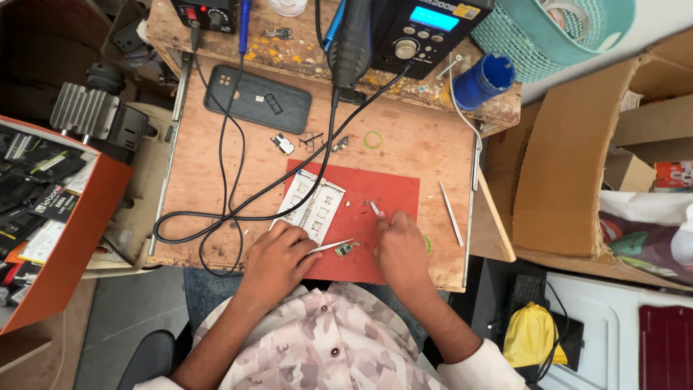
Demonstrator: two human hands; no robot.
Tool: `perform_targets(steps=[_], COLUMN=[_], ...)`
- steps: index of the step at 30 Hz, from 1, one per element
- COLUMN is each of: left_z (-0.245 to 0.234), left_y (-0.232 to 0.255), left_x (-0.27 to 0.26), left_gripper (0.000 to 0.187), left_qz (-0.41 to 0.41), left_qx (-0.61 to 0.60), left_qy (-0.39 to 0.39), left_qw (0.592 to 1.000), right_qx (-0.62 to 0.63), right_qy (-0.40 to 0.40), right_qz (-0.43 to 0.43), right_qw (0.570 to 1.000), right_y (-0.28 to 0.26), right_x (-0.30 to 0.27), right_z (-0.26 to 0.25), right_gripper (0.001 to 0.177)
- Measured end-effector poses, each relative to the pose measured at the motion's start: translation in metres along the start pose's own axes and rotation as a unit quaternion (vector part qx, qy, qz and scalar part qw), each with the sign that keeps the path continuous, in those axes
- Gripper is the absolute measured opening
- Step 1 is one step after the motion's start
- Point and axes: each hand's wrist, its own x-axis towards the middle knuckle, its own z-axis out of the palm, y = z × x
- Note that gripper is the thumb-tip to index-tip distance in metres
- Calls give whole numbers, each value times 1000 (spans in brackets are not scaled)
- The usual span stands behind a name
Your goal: The person uses a soldering iron to work on a small circuit board placed on a red mat. They apply solder paste from a small container using a spatula and continue soldering components on the board.
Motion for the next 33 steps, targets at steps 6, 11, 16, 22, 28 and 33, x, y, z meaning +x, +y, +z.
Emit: perform_targets(steps=[6,11,16,22,28,33], left_z=[-1,0,1,0,0,0], left_y=[-2,-3,-3,-5,-4,-4], left_x=[-1,-1,0,0,1,0], left_gripper=[19,17,15,14,14,13], left_qz=[4,-13,-19,-26,-24,-18], left_qx=[-14,-19,-34,-41,-32,-35], left_qy=[-5,-12,-14,-19,-4,-8], left_qw=[1000,1000,999,999,999,999], right_qx=[291,469,483,516,526,450], right_qy=[150,113,102,82,102,91], right_qz=[143,241,290,314,322,294], right_qw=[934,842,820,793,781,839], right_y=[15,30,37,35,34,29], right_x=[4,4,1,5,11,15], right_z=[4,29,45,47,38,40], right_gripper=[16,10,10,10,11,11])
